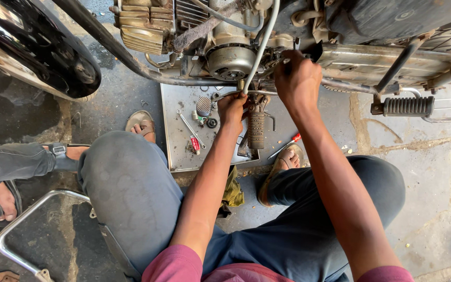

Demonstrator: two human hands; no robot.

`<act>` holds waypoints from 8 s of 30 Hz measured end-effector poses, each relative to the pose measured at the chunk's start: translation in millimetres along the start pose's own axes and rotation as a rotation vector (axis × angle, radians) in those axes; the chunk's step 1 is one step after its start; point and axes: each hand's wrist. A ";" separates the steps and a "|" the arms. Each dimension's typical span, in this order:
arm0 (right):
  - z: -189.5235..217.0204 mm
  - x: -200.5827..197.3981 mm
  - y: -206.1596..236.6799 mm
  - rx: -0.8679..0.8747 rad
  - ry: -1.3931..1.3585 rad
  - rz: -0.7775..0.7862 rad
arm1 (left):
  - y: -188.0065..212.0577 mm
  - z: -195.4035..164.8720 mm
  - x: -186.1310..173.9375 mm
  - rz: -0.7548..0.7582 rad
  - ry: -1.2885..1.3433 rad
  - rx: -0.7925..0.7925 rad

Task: The person sits on the workshop floor beside a motorcycle and works at the engine's clutch and chain area. They loosen and tighten a fitting with a wrench, manipulate a cable and linkage by hand, and repeatedly turn fasteners near the engine case.

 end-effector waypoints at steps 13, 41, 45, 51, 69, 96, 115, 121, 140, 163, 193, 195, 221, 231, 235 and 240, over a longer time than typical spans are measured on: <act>-0.4 -19.7 18.3 -0.081 -0.030 0.314 | -0.9 1.0 -0.6 -0.024 -0.016 0.007; 23.7 -6.4 35.9 -0.257 0.006 0.163 | -0.4 -0.9 -1.3 0.044 0.065 -0.033; 28.2 -6.5 42.4 -0.173 0.040 0.268 | -0.4 -0.6 -0.5 0.022 0.019 0.026; 32.7 -8.3 46.4 -0.223 0.085 0.207 | -5.2 5.1 -1.5 0.055 0.070 0.024; 31.8 2.5 47.6 -0.234 0.075 0.243 | 0.8 -3.1 2.2 0.016 0.016 -0.036; 27.4 3.7 44.2 -0.206 -0.072 0.216 | -8.2 6.6 -1.6 0.060 0.117 0.050; 28.1 6.8 45.2 -0.170 -0.030 0.194 | -7.4 5.9 -1.4 0.054 0.085 0.026; 27.4 7.6 44.2 -0.214 -0.063 0.199 | -6.2 3.4 -1.1 0.053 0.069 0.049; -30.3 56.9 -9.1 -0.131 -0.283 0.023 | -4.4 4.3 0.7 -0.001 0.067 0.086; -22.6 62.5 -0.5 0.226 -0.278 0.188 | 0.7 23.9 15.7 0.064 0.256 0.166; -6.9 1.8 17.3 -0.053 -0.007 0.206 | 2.8 24.8 10.8 0.105 0.408 0.313; -4.8 1.3 17.9 -0.067 -0.018 0.199 | 0.9 27.0 10.5 0.068 0.333 0.342; 13.0 14.8 28.0 -0.091 -0.100 0.298 | 1.3 29.5 10.9 0.058 0.364 0.311; 8.7 43.3 3.7 -0.019 -0.056 0.081 | -4.3 33.9 11.7 0.042 0.350 0.344; -3.7 56.7 6.1 -0.006 -0.156 0.078 | -4.6 33.7 13.1 0.011 0.327 0.347; -12.3 62.6 1.4 -0.112 -0.041 0.139 | -5.1 34.0 14.0 0.050 0.384 0.412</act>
Point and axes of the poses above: each hand's wrist, its own y-axis away from the middle knuckle, its own x-axis out of the palm, z = x × y, and after that the axes turned 4 degrees about x, right-handed
